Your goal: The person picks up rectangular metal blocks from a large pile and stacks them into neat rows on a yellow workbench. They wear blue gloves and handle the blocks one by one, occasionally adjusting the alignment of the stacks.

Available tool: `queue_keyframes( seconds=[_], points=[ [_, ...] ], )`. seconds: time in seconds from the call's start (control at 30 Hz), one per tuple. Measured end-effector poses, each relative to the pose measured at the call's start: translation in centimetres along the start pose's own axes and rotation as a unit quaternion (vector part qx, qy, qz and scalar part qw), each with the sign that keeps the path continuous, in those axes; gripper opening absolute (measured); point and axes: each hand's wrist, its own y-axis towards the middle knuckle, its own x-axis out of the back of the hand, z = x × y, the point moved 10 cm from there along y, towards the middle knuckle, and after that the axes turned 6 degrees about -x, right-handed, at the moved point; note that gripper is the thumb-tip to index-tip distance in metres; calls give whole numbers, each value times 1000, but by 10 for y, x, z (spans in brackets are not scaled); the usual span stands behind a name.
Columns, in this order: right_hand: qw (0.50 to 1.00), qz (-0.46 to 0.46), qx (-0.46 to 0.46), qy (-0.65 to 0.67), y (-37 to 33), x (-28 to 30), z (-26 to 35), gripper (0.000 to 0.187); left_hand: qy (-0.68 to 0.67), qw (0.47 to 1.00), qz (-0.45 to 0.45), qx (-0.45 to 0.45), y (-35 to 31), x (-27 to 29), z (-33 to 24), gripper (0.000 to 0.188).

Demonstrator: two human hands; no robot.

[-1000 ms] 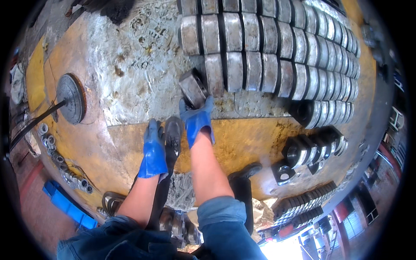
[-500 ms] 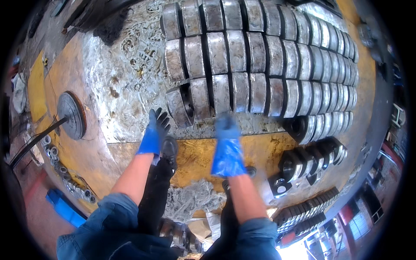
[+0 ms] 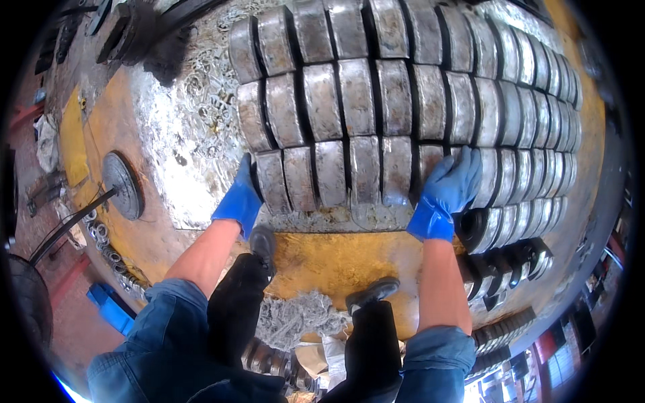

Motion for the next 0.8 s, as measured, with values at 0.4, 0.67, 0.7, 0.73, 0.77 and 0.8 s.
queue_keyframes(
  seconds=[0.4, 0.67, 0.7, 0.73, 0.77, 0.8],
  points=[
    [999, 27, -5, -18, 9, 8, 11, 43, 593, 549, 44, -587, -97, -182, -219, 73],
    [998, 49, -26, -22, 10, 1, -4, 44, 821, 274, 52, -498, -95, -269, -185, 82],
    [998, 43, -30, -19, 12, 2, -7, 44, 853, 253, 37, -454, -77, -274, -180, 79],
    [998, 43, -34, -9, 11, 1, -2, 44, 858, 248, 34, -449, -72, -274, -181, 79],
    [998, 47, -38, -5, 9, 0, 3, 44, 875, 217, 9, -433, -66, -272, -181, 77],
    [998, 53, -40, 0, 5, -1, 6, 44, 890, 186, -17, -415, -61, -267, -183, 75]
  ],
)
